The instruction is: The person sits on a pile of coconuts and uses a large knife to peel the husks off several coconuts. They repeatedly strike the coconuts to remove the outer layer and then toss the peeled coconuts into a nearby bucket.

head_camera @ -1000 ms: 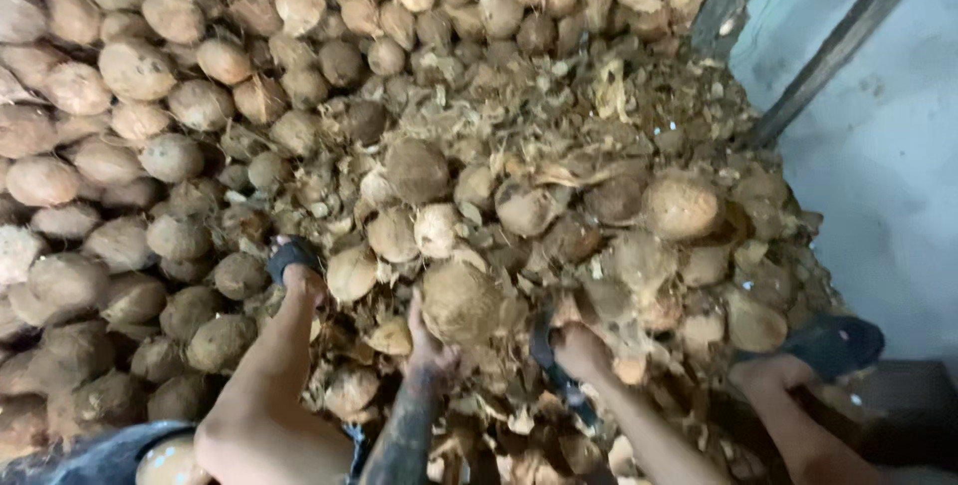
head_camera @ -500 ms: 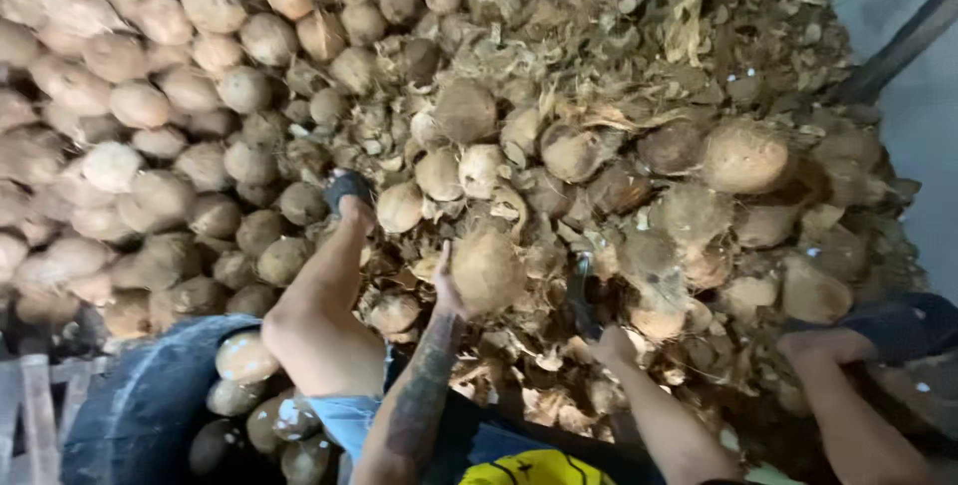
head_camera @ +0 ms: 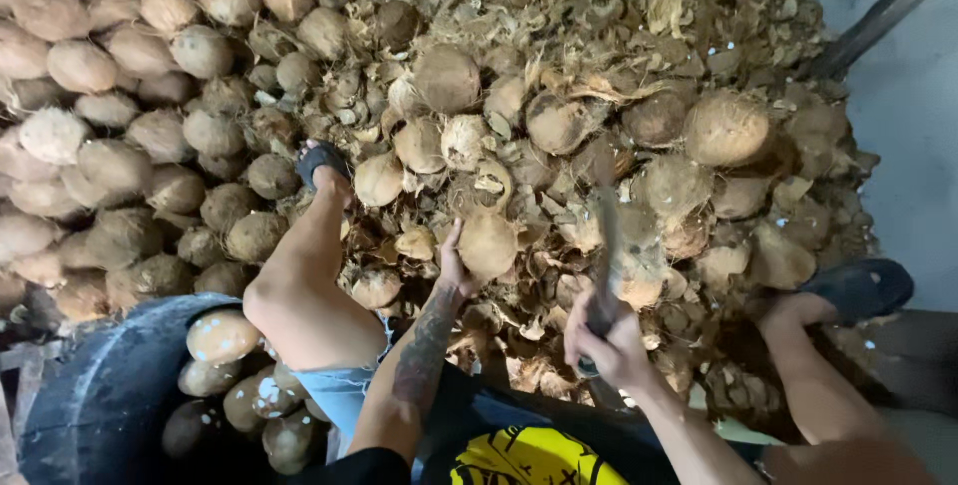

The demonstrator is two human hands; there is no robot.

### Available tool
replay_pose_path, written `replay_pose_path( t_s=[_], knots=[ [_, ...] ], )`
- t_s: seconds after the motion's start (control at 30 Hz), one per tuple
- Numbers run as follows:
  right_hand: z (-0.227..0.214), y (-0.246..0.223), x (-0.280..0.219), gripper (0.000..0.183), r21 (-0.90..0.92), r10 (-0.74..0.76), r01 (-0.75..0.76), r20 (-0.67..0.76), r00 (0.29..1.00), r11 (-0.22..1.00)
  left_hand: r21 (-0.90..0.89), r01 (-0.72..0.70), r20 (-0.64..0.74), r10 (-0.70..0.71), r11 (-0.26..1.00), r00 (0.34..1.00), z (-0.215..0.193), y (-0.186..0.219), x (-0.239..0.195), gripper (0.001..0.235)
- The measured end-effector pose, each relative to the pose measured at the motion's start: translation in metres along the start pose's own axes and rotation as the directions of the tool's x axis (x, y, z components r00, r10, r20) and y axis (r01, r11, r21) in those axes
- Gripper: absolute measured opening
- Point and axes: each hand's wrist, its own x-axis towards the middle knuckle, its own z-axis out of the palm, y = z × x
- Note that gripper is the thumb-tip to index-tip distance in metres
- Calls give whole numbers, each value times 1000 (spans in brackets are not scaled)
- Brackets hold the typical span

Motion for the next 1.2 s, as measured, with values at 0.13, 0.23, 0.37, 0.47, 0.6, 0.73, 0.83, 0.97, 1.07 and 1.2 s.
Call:
replay_pose_path(
  t_s=[0.13,0.23,0.37,0.47,0.6,0.73,0.83,0.97,1.07,1.2],
  knots=[
    [34,-55,4,10,-91,-185,188,42,982,978,-60,-22,-53,19,998,998,-13,-18,7,76],
    [29,13,-11,24,-159,-525,524,38,850,837,-12,-68,-65,67,998,996,-8,-17,14,62],
    [22,68,-43,26,-307,854,-840,-133,503,447,108,-72,7,72,992,997,9,-14,-5,68],
    [28,39,-29,14,-169,735,-731,-52,677,661,150,-74,82,63,986,995,5,-14,2,72],
    [39,-7,-21,115,132,-224,211,91,970,969,210,-7,-92,27,978,995,-10,-23,9,80],
    [31,40,-26,31,-120,-487,491,63,871,863,88,-55,-3,55,995,998,-17,-24,27,62],
    [28,56,-40,10,-358,800,-773,-108,591,523,39,-88,-1,88,995,996,-10,-29,10,59],
    [43,8,-23,13,-196,754,-744,-28,656,639,84,23,5,-24,996,1000,-11,-26,5,61],
    [49,0,-35,16,-12,267,-267,82,960,964,53,6,41,-9,999,999,-22,-36,10,60],
    [36,37,-30,27,-40,-522,523,36,852,852,107,-5,19,3,994,1000,-25,-29,22,66]
  ],
)
